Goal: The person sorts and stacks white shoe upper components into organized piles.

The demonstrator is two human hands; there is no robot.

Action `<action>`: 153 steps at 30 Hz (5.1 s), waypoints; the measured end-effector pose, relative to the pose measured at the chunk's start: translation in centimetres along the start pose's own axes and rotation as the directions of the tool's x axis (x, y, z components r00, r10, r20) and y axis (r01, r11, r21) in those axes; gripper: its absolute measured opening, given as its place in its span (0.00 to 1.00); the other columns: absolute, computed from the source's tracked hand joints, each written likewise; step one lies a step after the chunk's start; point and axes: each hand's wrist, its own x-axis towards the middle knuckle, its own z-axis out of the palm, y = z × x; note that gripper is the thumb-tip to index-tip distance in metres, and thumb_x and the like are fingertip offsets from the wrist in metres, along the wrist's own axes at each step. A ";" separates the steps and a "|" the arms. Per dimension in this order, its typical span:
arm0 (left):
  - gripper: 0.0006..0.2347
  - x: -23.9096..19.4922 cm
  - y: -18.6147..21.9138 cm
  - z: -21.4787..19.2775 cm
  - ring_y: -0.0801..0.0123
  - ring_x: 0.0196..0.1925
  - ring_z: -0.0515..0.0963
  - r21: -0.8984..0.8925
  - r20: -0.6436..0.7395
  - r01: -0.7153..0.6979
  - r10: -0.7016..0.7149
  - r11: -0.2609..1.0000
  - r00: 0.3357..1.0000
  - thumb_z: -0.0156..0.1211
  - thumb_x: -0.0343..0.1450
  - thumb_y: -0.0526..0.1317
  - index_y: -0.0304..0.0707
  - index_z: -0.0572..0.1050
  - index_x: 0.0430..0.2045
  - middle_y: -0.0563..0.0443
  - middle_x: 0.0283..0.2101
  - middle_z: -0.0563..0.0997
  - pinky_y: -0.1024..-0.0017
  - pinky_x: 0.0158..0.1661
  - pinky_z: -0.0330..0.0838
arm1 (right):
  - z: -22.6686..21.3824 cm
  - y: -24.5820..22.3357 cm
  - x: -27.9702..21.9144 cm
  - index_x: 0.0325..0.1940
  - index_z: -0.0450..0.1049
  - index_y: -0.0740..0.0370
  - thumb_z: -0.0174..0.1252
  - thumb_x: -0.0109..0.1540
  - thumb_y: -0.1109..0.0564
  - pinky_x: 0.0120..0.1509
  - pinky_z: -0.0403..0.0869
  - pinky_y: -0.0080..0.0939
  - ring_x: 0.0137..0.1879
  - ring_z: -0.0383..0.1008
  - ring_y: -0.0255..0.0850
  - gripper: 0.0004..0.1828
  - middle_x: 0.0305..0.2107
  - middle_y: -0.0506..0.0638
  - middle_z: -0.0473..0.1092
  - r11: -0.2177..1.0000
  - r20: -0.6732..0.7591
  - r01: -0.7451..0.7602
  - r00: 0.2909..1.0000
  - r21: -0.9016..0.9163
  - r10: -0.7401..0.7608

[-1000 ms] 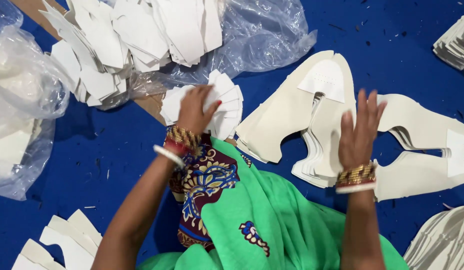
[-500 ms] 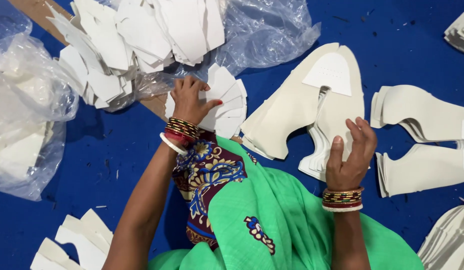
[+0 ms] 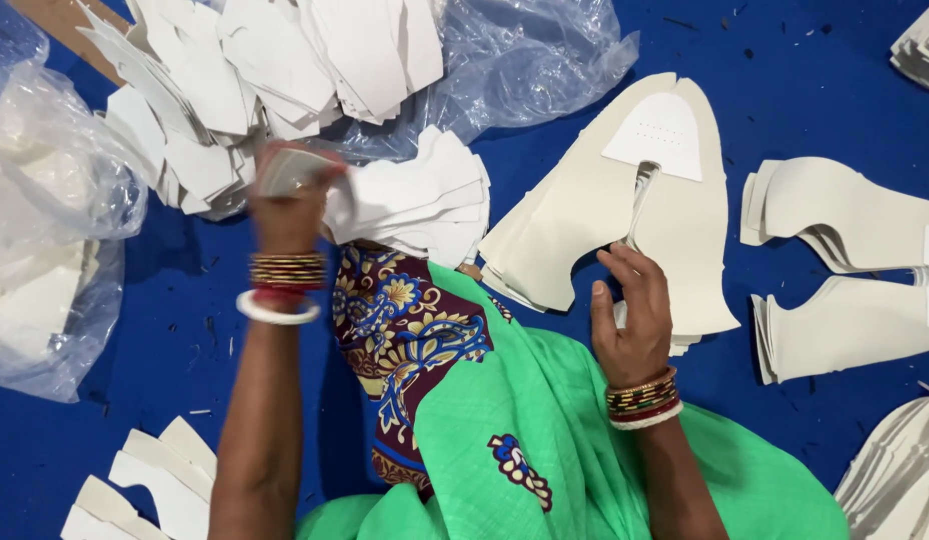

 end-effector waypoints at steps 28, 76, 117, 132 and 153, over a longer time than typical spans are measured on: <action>0.24 -1.4 9.4 26.4 0.47 0.74 0.63 -0.170 0.773 -0.465 0.410 0.869 0.484 0.52 0.74 0.27 0.45 0.65 0.68 0.41 0.71 0.64 0.57 0.71 0.61 | -8.6 10.0 5.6 0.61 0.64 0.54 0.49 0.74 0.52 0.32 0.72 0.33 0.31 0.73 0.35 0.13 0.37 0.49 0.72 0.254 0.231 -0.458 0.763 0.852 0.603; 0.16 -1.0 -0.6 33.7 0.48 0.60 0.65 0.091 0.724 -0.645 0.395 0.759 0.566 0.67 0.69 0.39 0.65 0.83 0.50 0.52 0.62 0.72 0.54 0.56 0.69 | -1.1 13.8 1.8 0.66 0.66 0.66 0.57 0.67 0.62 0.37 0.73 0.28 0.37 0.79 0.29 0.22 0.36 0.55 0.81 0.735 0.004 -0.591 0.780 0.331 0.626; 0.42 -3.3 1.2 33.2 0.44 0.69 0.61 0.290 0.749 -0.653 0.259 0.700 0.610 0.80 0.49 0.66 0.63 0.74 0.60 0.44 0.67 0.67 0.44 0.63 0.54 | -6.6 10.9 -3.8 0.67 0.54 0.56 0.59 0.63 0.64 0.42 0.80 0.38 0.42 0.81 0.40 0.31 0.41 0.54 0.75 0.539 0.497 -0.768 0.637 0.345 0.589; 0.42 -3.4 0.7 33.5 0.46 0.64 0.69 0.264 0.772 -0.659 0.255 0.704 0.582 0.79 0.53 0.66 0.61 0.70 0.64 0.45 0.63 0.71 0.47 0.59 0.62 | -6.3 11.3 -4.2 0.55 0.65 0.63 0.52 0.66 0.66 0.48 0.83 0.39 0.47 0.81 0.41 0.13 0.45 0.50 0.71 0.574 0.503 -0.740 0.666 0.351 0.551; 0.42 -3.1 1.8 32.5 0.44 0.70 0.58 0.254 0.775 -0.703 0.294 0.664 0.559 0.79 0.51 0.67 0.63 0.72 0.61 0.44 0.68 0.65 0.42 0.59 0.58 | -6.1 8.1 -0.3 0.43 0.82 0.59 0.55 0.71 0.33 0.47 0.73 0.52 0.42 0.77 0.54 0.28 0.39 0.61 0.79 0.528 0.353 -0.360 0.449 -0.769 0.821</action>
